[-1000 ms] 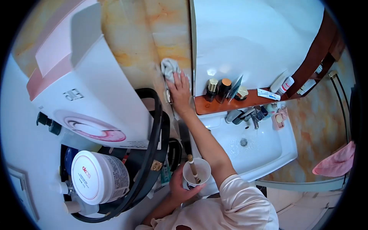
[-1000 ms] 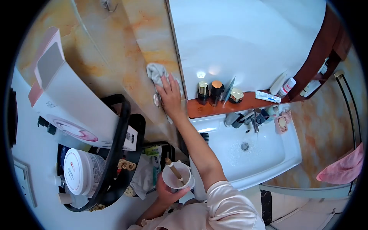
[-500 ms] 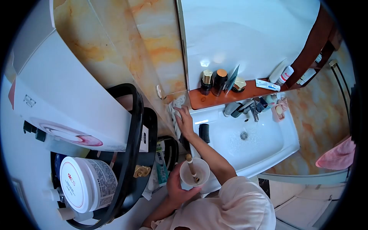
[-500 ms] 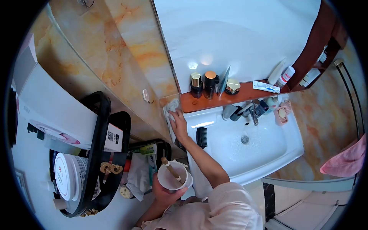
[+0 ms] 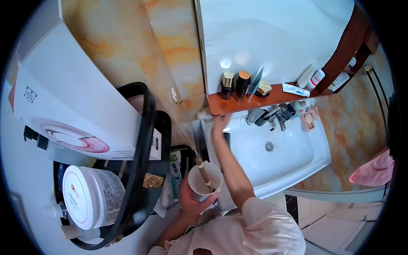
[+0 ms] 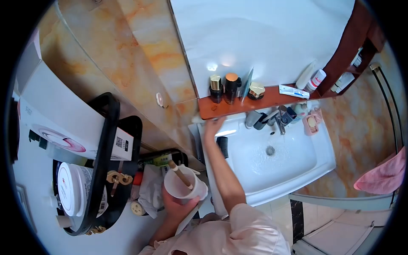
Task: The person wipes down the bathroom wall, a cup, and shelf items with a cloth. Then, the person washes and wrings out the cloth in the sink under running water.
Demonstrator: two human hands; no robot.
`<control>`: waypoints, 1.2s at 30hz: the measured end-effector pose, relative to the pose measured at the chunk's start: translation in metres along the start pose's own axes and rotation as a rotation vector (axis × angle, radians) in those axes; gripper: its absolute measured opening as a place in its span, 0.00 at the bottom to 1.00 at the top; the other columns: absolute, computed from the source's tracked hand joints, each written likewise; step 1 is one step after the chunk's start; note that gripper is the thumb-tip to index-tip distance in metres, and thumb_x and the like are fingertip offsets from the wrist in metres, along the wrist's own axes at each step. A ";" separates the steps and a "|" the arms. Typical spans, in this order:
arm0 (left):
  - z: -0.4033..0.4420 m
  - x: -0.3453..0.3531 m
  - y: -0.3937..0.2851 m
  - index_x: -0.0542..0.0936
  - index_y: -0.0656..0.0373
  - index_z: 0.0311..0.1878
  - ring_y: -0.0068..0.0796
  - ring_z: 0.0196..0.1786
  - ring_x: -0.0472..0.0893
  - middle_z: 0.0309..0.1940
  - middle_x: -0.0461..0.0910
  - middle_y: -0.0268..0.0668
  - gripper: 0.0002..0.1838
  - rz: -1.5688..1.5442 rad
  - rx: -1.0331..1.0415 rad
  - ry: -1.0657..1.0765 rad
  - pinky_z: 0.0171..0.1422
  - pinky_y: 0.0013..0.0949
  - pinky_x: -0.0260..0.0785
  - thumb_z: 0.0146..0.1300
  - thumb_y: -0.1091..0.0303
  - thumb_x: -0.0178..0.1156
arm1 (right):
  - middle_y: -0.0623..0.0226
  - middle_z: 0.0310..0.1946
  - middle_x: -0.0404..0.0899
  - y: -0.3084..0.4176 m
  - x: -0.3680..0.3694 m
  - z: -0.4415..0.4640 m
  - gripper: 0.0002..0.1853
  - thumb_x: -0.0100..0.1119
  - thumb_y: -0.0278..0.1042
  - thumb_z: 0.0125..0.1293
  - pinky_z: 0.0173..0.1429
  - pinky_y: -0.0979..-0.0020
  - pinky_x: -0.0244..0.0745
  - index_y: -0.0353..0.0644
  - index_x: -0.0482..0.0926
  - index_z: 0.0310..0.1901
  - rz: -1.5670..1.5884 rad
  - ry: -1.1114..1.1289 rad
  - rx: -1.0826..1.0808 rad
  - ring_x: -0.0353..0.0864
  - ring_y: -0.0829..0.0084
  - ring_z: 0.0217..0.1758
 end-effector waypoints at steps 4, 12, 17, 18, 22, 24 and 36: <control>0.003 -0.006 0.000 0.61 0.65 0.60 0.33 0.55 0.73 0.54 0.69 0.42 0.43 0.061 0.025 -0.056 0.59 0.36 0.67 0.40 0.75 0.74 | 0.51 0.59 0.67 0.074 0.057 -0.064 0.29 0.65 0.27 0.53 0.67 0.64 0.55 0.34 0.67 0.58 -0.245 0.205 -0.150 0.65 0.53 0.62; 0.000 -0.006 -0.008 0.61 0.65 0.58 0.33 0.55 0.74 0.54 0.69 0.43 0.41 0.015 0.052 -0.065 0.58 0.36 0.68 0.40 0.76 0.74 | 0.55 0.50 0.74 0.058 -0.011 0.027 0.22 0.57 0.24 0.58 0.59 0.69 0.64 0.31 0.69 0.55 -0.056 -0.041 -0.179 0.71 0.65 0.52; -0.003 -0.016 -0.001 0.53 0.62 0.66 0.37 0.63 0.66 0.62 0.61 0.44 0.52 0.073 0.049 -0.042 0.67 0.42 0.61 0.38 0.73 0.75 | 0.52 0.55 0.70 0.033 -0.017 0.036 0.25 0.57 0.23 0.60 0.63 0.70 0.60 0.31 0.63 0.59 -0.131 -0.292 -0.022 0.70 0.63 0.56; -0.002 -0.017 -0.002 0.53 0.62 0.66 0.37 0.63 0.66 0.62 0.61 0.44 0.52 0.079 0.048 -0.054 0.67 0.42 0.61 0.38 0.73 0.75 | 0.52 0.56 0.70 0.028 -0.003 0.018 0.26 0.57 0.23 0.60 0.64 0.70 0.59 0.30 0.62 0.60 -0.175 -0.251 -0.068 0.69 0.62 0.57; 0.003 -0.011 -0.015 0.61 0.65 0.59 0.33 0.56 0.73 0.54 0.68 0.44 0.43 0.105 0.114 -0.127 0.60 0.37 0.66 0.39 0.74 0.75 | 0.50 0.55 0.72 0.028 0.033 -0.032 0.32 0.63 0.28 0.56 0.64 0.68 0.60 0.30 0.62 0.62 -0.148 -0.057 -0.076 0.71 0.59 0.59; 0.003 -0.008 -0.014 0.61 0.65 0.59 0.33 0.56 0.72 0.54 0.68 0.43 0.43 0.089 0.107 -0.136 0.60 0.37 0.66 0.38 0.75 0.75 | 0.52 0.54 0.74 0.045 0.026 -0.030 0.32 0.65 0.31 0.55 0.62 0.69 0.62 0.32 0.64 0.61 -0.137 0.146 0.042 0.72 0.60 0.57; -0.026 -0.011 0.025 0.59 0.63 0.62 0.34 0.58 0.71 0.56 0.66 0.41 0.46 0.091 0.128 -0.244 0.62 0.39 0.65 0.37 0.76 0.75 | 0.43 0.62 0.62 0.035 0.004 0.016 0.38 0.47 0.18 0.54 0.69 0.69 0.51 0.25 0.46 0.68 -0.234 -0.206 -0.114 0.64 0.54 0.61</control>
Point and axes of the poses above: each hand's wrist, its own z-axis towards the middle knuckle, its own x-axis out of the palm, y = z × x, the point moved 2 cm from there along z, towards the middle knuckle
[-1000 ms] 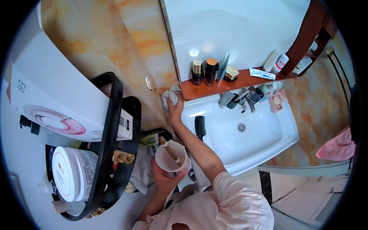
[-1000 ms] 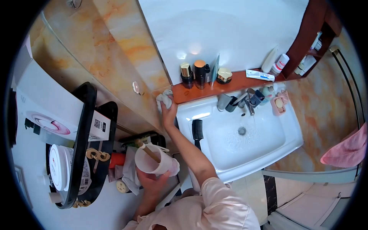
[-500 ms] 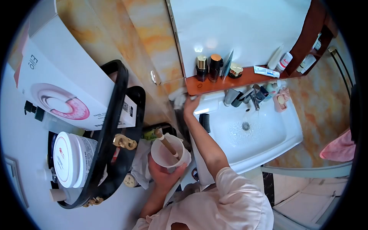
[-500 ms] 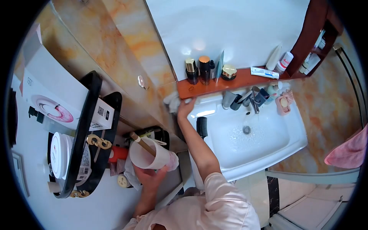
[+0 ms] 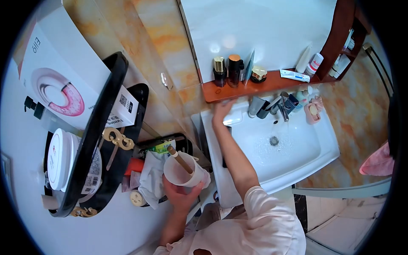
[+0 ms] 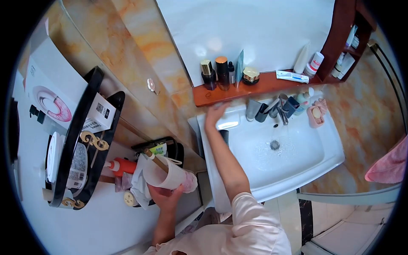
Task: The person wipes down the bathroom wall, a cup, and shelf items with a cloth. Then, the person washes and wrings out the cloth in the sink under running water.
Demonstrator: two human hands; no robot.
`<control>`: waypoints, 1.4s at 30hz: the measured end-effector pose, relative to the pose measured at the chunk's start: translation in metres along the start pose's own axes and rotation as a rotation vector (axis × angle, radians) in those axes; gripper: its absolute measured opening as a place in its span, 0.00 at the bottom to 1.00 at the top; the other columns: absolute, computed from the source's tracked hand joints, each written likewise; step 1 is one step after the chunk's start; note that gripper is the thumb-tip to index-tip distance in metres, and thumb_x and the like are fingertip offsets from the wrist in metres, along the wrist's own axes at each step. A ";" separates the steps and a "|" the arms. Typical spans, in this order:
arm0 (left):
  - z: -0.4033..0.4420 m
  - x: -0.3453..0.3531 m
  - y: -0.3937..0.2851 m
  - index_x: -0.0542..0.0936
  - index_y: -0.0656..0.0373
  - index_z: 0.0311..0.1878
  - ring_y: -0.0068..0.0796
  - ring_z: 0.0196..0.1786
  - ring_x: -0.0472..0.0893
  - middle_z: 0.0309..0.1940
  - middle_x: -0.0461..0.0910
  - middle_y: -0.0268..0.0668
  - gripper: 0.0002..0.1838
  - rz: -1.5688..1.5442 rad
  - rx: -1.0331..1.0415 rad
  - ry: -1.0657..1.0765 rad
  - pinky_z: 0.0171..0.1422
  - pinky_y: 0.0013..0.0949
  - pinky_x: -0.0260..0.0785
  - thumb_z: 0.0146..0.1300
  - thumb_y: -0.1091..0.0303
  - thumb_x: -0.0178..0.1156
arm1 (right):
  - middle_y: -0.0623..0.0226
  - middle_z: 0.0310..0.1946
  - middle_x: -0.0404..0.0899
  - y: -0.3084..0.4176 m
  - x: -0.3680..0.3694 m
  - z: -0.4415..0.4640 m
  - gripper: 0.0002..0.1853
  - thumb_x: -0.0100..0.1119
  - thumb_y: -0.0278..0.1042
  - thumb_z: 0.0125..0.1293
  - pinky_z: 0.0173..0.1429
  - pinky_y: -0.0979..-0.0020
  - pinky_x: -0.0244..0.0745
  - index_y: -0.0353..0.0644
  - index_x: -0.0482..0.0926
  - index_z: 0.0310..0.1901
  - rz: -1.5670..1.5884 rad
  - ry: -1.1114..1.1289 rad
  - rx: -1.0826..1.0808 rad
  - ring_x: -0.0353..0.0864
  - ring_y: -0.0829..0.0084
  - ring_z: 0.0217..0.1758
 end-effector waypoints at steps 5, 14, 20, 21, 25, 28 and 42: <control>-0.016 0.002 0.006 0.58 0.63 0.63 0.35 0.59 0.70 0.58 0.65 0.43 0.48 -0.056 -0.037 -0.080 0.63 0.40 0.65 0.37 0.75 0.75 | 0.50 0.49 0.73 0.051 0.011 -0.073 0.27 0.66 0.29 0.52 0.58 0.64 0.65 0.31 0.67 0.53 0.062 0.612 -0.165 0.73 0.58 0.52; -0.036 -0.005 0.000 0.57 0.65 0.63 0.37 0.57 0.72 0.57 0.66 0.46 0.49 0.062 -0.001 -0.034 0.61 0.40 0.66 0.37 0.71 0.76 | 0.56 0.59 0.66 -0.034 -0.043 0.040 0.32 0.65 0.32 0.57 0.65 0.66 0.60 0.33 0.63 0.61 0.475 -0.001 0.352 0.68 0.59 0.57; -0.048 0.014 -0.003 0.58 0.65 0.61 0.36 0.57 0.72 0.55 0.67 0.46 0.47 0.017 -0.050 -0.023 0.61 0.40 0.66 0.38 0.72 0.76 | 0.50 0.59 0.69 -0.028 -0.006 -0.003 0.33 0.65 0.34 0.55 0.69 0.66 0.54 0.31 0.65 0.61 0.030 0.172 0.134 0.65 0.58 0.64; -0.048 0.019 -0.004 0.58 0.65 0.61 0.36 0.57 0.72 0.55 0.67 0.46 0.47 0.005 -0.049 -0.016 0.60 0.40 0.67 0.38 0.72 0.75 | 0.50 0.57 0.71 -0.025 -0.002 -0.015 0.32 0.66 0.35 0.53 0.68 0.66 0.56 0.32 0.68 0.59 0.057 0.306 0.084 0.67 0.57 0.62; -0.049 0.036 -0.009 0.58 0.65 0.60 0.36 0.57 0.73 0.55 0.67 0.46 0.46 -0.039 -0.069 0.015 0.60 0.40 0.67 0.38 0.72 0.75 | 0.54 0.54 0.74 -0.019 0.006 -0.028 0.34 0.69 0.38 0.51 0.65 0.67 0.60 0.33 0.68 0.58 0.070 0.591 0.165 0.70 0.60 0.60; -0.052 0.035 -0.015 0.59 0.66 0.60 0.37 0.56 0.73 0.55 0.67 0.46 0.45 -0.007 -0.048 0.040 0.59 0.39 0.68 0.39 0.72 0.75 | 0.57 0.58 0.70 -0.008 -0.014 -0.007 0.32 0.67 0.34 0.54 0.67 0.70 0.56 0.33 0.67 0.60 0.185 0.375 0.279 0.67 0.65 0.61; -0.073 0.017 -0.002 0.57 0.66 0.62 0.37 0.56 0.73 0.55 0.67 0.47 0.47 0.076 0.018 -0.075 0.59 0.40 0.68 0.38 0.71 0.75 | 0.59 0.50 0.73 -0.097 0.004 0.016 0.33 0.65 0.35 0.57 0.41 0.68 0.76 0.38 0.64 0.62 0.246 0.362 0.159 0.74 0.67 0.50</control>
Point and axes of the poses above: each hand's wrist, its own z-axis towards the middle knuckle, its own x-axis out of the palm, y = z × x, the point moved 2 cm from there along z, towards the middle knuckle
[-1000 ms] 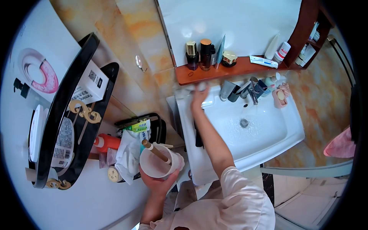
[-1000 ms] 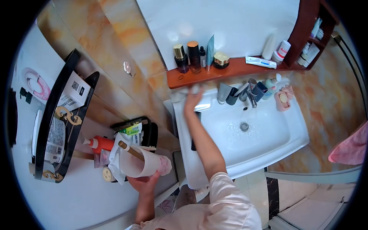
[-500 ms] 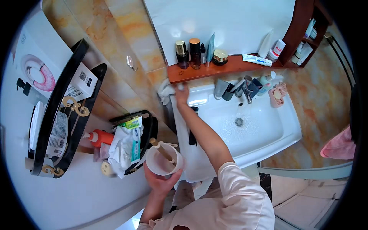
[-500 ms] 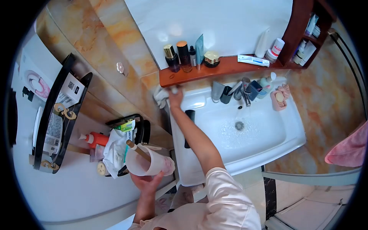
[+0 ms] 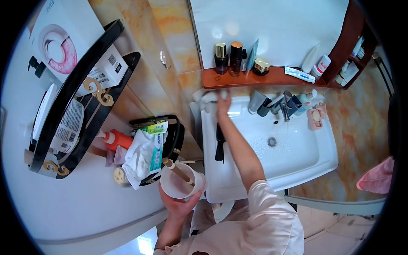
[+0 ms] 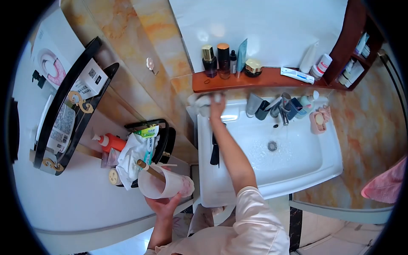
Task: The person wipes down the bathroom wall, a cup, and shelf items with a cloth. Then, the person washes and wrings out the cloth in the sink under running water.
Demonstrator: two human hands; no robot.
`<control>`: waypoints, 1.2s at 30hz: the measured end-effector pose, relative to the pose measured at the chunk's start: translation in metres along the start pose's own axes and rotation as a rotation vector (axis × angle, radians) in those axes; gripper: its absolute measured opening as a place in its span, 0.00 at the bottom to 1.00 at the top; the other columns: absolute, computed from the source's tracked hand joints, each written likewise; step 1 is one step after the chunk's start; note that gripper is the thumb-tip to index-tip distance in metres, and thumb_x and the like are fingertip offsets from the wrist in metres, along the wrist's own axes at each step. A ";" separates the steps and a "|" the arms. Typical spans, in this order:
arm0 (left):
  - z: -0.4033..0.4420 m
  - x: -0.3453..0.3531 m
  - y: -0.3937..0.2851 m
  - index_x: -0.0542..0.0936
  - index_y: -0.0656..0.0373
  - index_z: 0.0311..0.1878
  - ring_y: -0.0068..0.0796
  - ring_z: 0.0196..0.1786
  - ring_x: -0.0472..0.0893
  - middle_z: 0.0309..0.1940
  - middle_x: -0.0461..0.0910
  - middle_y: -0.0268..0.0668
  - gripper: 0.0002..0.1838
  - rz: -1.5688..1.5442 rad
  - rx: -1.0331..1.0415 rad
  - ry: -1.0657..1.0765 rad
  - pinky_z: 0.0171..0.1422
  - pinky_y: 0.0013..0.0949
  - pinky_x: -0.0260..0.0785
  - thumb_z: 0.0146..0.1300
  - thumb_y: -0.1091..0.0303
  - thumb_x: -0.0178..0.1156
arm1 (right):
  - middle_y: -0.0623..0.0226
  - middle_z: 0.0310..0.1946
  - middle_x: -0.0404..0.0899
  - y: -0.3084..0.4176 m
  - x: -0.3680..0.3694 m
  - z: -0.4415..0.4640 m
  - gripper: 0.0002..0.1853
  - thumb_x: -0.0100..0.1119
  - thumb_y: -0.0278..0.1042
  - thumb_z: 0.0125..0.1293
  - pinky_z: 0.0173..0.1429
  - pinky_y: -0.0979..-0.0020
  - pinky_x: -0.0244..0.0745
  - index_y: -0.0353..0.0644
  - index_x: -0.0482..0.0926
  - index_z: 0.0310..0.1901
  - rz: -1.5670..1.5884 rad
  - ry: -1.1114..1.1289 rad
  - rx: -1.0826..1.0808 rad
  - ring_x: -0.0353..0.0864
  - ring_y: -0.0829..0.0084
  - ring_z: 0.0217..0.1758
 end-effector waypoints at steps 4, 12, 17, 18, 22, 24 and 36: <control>-0.009 -0.004 0.002 0.58 0.66 0.61 0.37 0.56 0.73 0.55 0.67 0.46 0.46 0.031 -0.019 0.018 0.59 0.39 0.68 0.39 0.73 0.75 | 0.59 0.52 0.71 0.075 -0.036 0.015 0.33 0.61 0.30 0.59 0.30 0.70 0.78 0.40 0.59 0.65 0.366 -0.038 0.244 0.77 0.68 0.42; -0.017 0.011 0.002 0.59 0.65 0.59 0.36 0.56 0.73 0.54 0.68 0.45 0.44 -0.001 -0.051 0.021 0.59 0.39 0.68 0.39 0.74 0.75 | 0.63 0.51 0.72 0.100 0.068 -0.052 0.29 0.67 0.33 0.56 0.50 0.72 0.71 0.35 0.68 0.57 0.250 0.273 0.087 0.73 0.72 0.49; -0.023 0.019 0.005 0.59 0.65 0.59 0.35 0.55 0.73 0.54 0.68 0.45 0.44 -0.024 -0.044 -0.016 0.58 0.39 0.68 0.39 0.74 0.75 | 0.65 0.47 0.73 0.126 0.091 -0.055 0.25 0.68 0.36 0.56 0.49 0.73 0.70 0.35 0.71 0.52 0.309 0.366 0.034 0.72 0.75 0.47; -0.024 0.021 0.007 0.59 0.65 0.59 0.35 0.55 0.73 0.54 0.68 0.45 0.44 -0.018 -0.037 -0.019 0.58 0.39 0.68 0.39 0.74 0.75 | 0.65 0.48 0.73 0.115 0.085 -0.051 0.25 0.68 0.37 0.56 0.45 0.73 0.71 0.35 0.71 0.52 0.266 0.363 0.054 0.73 0.74 0.46; -0.027 0.023 0.006 0.59 0.65 0.59 0.35 0.55 0.73 0.53 0.68 0.45 0.44 -0.024 -0.035 -0.025 0.58 0.38 0.68 0.39 0.74 0.75 | 0.67 0.45 0.74 0.038 0.033 -0.023 0.24 0.68 0.38 0.56 0.28 0.72 0.75 0.37 0.72 0.51 0.164 0.045 0.046 0.75 0.73 0.40; -0.030 0.020 0.006 0.59 0.65 0.59 0.34 0.55 0.73 0.53 0.68 0.45 0.44 -0.019 -0.034 -0.035 0.57 0.38 0.68 0.39 0.74 0.75 | 0.61 0.47 0.76 0.024 -0.007 0.001 0.25 0.64 0.33 0.58 0.48 0.70 0.73 0.33 0.70 0.56 0.141 -0.052 0.068 0.74 0.70 0.49; -0.035 0.030 0.004 0.59 0.64 0.59 0.34 0.56 0.72 0.54 0.66 0.44 0.44 -0.006 -0.063 -0.037 0.59 0.38 0.67 0.39 0.74 0.75 | 0.62 0.59 0.65 0.072 0.064 -0.050 0.35 0.66 0.30 0.56 0.35 0.64 0.82 0.41 0.61 0.64 0.269 0.444 0.481 0.76 0.64 0.46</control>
Point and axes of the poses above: each hand's wrist, its own z-axis towards the middle knuckle, its own x-axis out of the palm, y = z × x, the point moved 2 cm from there along z, towards the middle knuckle
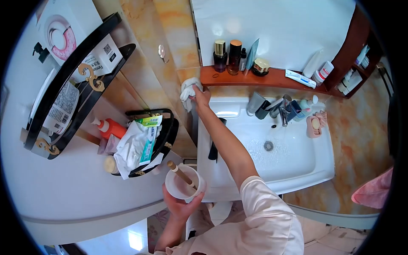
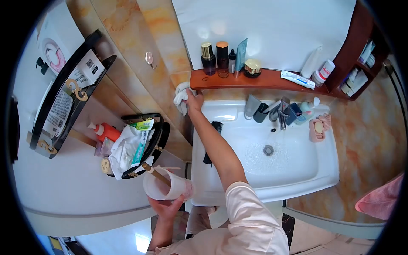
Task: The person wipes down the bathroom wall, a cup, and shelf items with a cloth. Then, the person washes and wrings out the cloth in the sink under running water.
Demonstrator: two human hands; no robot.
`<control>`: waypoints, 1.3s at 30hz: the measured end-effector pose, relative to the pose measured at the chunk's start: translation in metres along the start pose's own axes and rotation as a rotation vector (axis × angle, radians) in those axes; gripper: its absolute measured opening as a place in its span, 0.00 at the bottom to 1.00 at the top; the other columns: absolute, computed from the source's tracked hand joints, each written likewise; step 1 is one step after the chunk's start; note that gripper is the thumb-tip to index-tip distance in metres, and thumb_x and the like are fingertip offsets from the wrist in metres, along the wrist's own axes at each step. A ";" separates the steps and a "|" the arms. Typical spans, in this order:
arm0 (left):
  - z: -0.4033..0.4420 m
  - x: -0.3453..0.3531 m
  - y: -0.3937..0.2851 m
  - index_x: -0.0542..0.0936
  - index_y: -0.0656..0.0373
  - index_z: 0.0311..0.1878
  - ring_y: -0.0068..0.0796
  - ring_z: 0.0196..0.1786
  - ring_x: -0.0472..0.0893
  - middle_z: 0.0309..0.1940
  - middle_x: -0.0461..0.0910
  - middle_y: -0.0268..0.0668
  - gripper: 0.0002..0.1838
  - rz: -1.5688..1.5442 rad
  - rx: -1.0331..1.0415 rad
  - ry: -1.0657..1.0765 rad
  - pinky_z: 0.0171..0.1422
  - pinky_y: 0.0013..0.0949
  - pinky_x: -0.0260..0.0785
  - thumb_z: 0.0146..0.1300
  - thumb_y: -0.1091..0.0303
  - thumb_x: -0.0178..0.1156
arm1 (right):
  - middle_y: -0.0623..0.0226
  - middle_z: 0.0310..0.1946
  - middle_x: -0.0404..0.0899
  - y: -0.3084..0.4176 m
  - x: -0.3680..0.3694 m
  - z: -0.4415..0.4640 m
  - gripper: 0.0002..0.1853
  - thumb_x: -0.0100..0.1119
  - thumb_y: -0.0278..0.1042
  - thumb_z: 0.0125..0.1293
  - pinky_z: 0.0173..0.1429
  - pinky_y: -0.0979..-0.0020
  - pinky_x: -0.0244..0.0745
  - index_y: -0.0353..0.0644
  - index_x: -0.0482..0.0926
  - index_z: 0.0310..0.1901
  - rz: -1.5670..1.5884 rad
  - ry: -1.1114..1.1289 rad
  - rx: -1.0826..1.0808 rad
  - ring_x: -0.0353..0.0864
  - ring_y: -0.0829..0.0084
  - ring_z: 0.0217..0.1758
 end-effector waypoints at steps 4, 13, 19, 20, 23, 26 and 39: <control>-0.001 0.000 -0.005 0.59 0.64 0.59 0.34 0.55 0.73 0.54 0.67 0.44 0.43 -0.005 0.032 -0.041 0.59 0.37 0.67 0.40 0.75 0.74 | 0.65 0.58 0.64 0.025 -0.027 -0.003 0.33 0.62 0.24 0.57 0.36 0.60 0.81 0.42 0.59 0.63 0.119 -0.170 -0.083 0.71 0.64 0.53; 0.023 0.003 -0.045 0.62 0.64 0.59 0.33 0.56 0.73 0.54 0.68 0.42 0.42 0.078 0.099 -0.029 0.59 0.36 0.67 0.40 0.75 0.75 | 0.65 0.48 0.72 0.080 -0.108 0.013 0.21 0.58 0.29 0.62 0.36 0.70 0.75 0.44 0.66 0.57 -0.052 -0.583 -0.539 0.76 0.70 0.40; 0.060 0.020 -0.066 0.61 0.64 0.61 0.31 0.58 0.71 0.55 0.69 0.41 0.42 0.074 0.082 -0.027 0.64 0.35 0.63 0.41 0.75 0.73 | 0.60 0.48 0.76 0.028 -0.051 0.007 0.27 0.67 0.31 0.53 0.46 0.71 0.72 0.35 0.71 0.55 -0.194 -0.268 -0.178 0.76 0.68 0.46; 0.069 0.025 -0.067 0.61 0.64 0.61 0.31 0.58 0.71 0.55 0.68 0.41 0.42 0.092 0.101 -0.030 0.64 0.35 0.63 0.42 0.75 0.73 | 0.62 0.46 0.76 0.039 -0.047 -0.004 0.27 0.68 0.32 0.53 0.43 0.71 0.72 0.36 0.71 0.55 -0.213 -0.137 -0.071 0.76 0.69 0.45; 0.091 0.037 -0.075 0.62 0.64 0.60 0.31 0.57 0.72 0.54 0.69 0.41 0.40 0.167 0.106 -0.031 0.63 0.36 0.64 0.44 0.75 0.72 | 0.66 0.43 0.77 0.079 -0.040 -0.045 0.26 0.68 0.34 0.54 0.38 0.71 0.73 0.38 0.72 0.54 -0.387 0.098 0.130 0.76 0.75 0.43; 0.103 0.036 -0.060 0.63 0.64 0.60 0.31 0.55 0.74 0.53 0.71 0.41 0.39 0.126 -0.055 0.073 0.60 0.35 0.66 0.44 0.74 0.72 | 0.69 0.42 0.77 0.105 -0.048 -0.088 0.23 0.66 0.34 0.55 0.40 0.73 0.73 0.40 0.73 0.53 -0.451 0.203 0.216 0.76 0.77 0.43; 0.157 0.060 -0.129 0.59 0.65 0.65 0.31 0.66 0.66 0.66 0.63 0.44 0.47 0.158 0.216 0.206 0.68 0.35 0.57 0.39 0.72 0.73 | 0.72 0.39 0.74 0.237 -0.061 -0.183 0.12 0.59 0.26 0.57 0.52 0.78 0.65 0.40 0.73 0.44 -0.476 0.382 -0.158 0.71 0.80 0.46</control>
Point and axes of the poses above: each hand's wrist, its own z-axis towards the middle knuckle, its own x-axis out of the palm, y = z × x, the point moved 2 cm from there along z, towards the middle knuckle
